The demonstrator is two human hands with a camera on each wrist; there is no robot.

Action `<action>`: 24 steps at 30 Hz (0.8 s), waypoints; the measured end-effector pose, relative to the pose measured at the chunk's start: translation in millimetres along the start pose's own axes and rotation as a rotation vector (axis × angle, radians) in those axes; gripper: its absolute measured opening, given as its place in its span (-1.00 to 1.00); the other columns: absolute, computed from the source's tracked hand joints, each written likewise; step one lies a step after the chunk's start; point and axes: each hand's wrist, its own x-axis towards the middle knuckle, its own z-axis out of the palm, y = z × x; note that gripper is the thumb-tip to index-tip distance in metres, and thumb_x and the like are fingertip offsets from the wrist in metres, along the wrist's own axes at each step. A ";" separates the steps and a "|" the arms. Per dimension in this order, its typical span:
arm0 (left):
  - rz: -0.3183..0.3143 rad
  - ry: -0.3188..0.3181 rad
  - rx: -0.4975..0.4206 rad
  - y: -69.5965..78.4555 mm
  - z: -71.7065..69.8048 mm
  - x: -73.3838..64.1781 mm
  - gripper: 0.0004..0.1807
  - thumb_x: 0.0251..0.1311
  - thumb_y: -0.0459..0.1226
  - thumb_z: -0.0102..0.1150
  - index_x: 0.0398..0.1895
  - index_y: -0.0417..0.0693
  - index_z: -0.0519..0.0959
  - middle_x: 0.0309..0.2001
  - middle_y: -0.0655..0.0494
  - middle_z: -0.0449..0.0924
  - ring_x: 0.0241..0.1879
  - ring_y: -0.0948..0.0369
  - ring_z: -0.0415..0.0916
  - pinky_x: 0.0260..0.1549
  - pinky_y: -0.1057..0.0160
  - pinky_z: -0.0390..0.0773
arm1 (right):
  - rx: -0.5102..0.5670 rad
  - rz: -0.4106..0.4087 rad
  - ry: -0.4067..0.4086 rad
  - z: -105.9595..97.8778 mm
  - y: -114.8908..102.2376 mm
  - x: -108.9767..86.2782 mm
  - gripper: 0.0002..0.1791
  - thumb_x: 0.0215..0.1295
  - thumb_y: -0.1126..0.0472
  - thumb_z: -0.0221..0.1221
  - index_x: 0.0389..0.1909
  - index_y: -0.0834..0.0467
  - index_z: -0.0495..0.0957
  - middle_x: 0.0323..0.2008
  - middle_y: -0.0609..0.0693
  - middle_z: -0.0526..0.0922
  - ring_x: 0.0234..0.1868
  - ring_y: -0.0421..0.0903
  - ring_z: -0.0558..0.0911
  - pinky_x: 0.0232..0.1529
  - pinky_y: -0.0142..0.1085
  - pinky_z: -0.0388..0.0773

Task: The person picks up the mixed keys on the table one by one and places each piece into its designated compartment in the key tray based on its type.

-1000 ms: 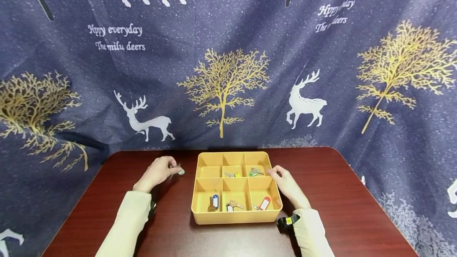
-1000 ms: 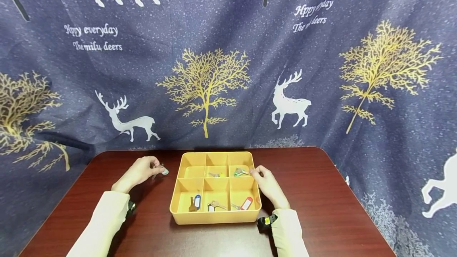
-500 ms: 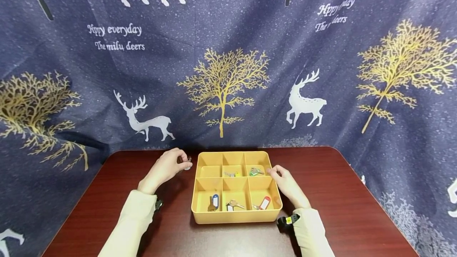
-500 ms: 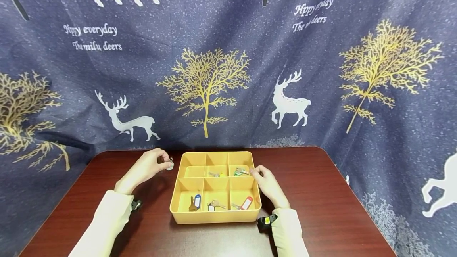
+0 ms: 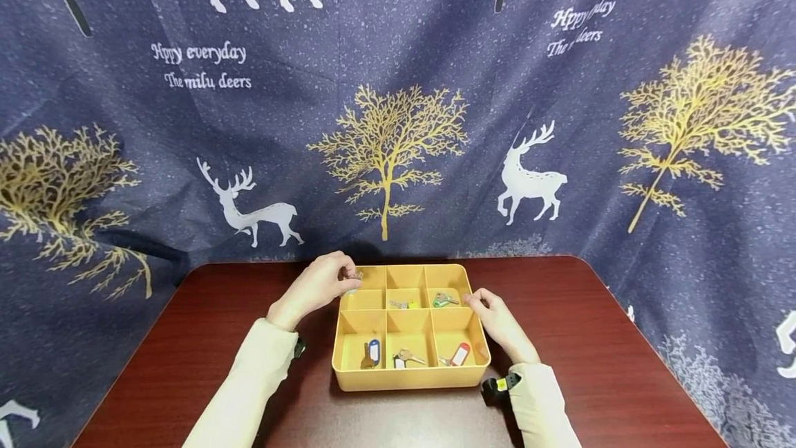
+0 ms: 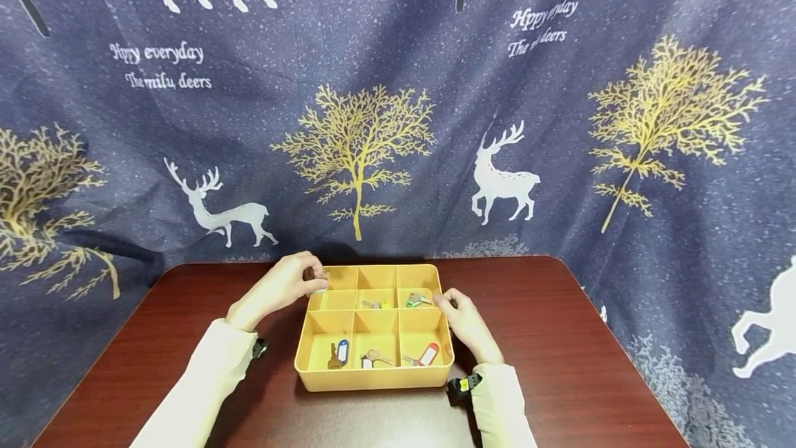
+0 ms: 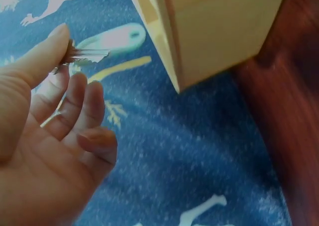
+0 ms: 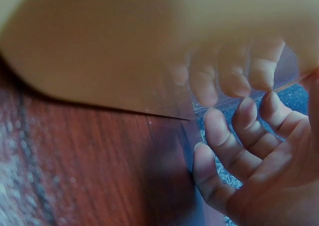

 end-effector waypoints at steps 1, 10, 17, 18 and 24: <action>0.009 -0.007 0.005 -0.2 3.2 2.5 -0.75 0.11 -0.15 0.41 -0.51 0.09 0.49 -0.45 0.25 0.42 -0.50 0.30 0.36 -0.43 0.26 0.40 | -0.001 -0.004 0.003 0.1 0.6 0.1 -0.60 0.44 0.00 0.10 -0.37 0.29 0.45 -0.47 -0.02 0.41 -0.33 -0.10 0.44 -0.24 -0.31 0.34; 0.021 -0.096 0.057 -7.9 28.3 14.6 -0.75 0.10 -0.19 0.42 -0.52 0.06 0.49 -0.47 0.26 0.42 -0.46 0.25 0.34 -0.38 0.24 0.41 | 0.082 0.046 -0.046 -0.4 -7.3 -4.4 -0.62 0.46 0.06 0.09 -0.31 0.35 0.45 -0.39 0.15 0.51 -0.31 -0.05 0.49 -0.26 -0.34 0.39; 0.003 -0.138 0.118 -13.6 38.6 17.8 -0.73 0.09 -0.16 0.43 -0.53 0.06 0.48 -0.47 0.25 0.42 -0.42 0.23 0.37 -0.31 0.22 0.43 | 0.074 0.035 -0.050 -3.4 -25.1 -14.1 -0.64 0.46 0.10 0.09 -0.32 0.38 0.44 -0.41 0.19 0.50 -0.31 0.01 0.49 -0.26 -0.34 0.38; 0.003 -0.139 0.122 -14.2 39.6 18.8 -0.73 0.08 -0.16 0.43 -0.53 0.06 0.48 -0.48 0.25 0.42 -0.42 0.23 0.37 -0.32 0.22 0.43 | 0.074 0.030 -0.048 -3.9 -26.7 -14.6 -0.64 0.46 0.10 0.09 -0.32 0.38 0.44 -0.41 0.18 0.50 -0.31 0.01 0.49 -0.26 -0.35 0.38; 0.018 -0.175 0.137 -14.0 41.0 20.9 -0.71 0.08 -0.19 0.44 -0.57 0.07 0.46 -0.51 0.25 0.41 -0.48 0.25 0.34 -0.39 0.24 0.41 | 0.071 0.037 -0.059 -7.2 -41.0 -18.1 -0.66 0.47 0.15 0.08 -0.30 0.42 0.44 -0.37 0.27 0.49 -0.26 0.10 0.49 -0.25 -0.34 0.38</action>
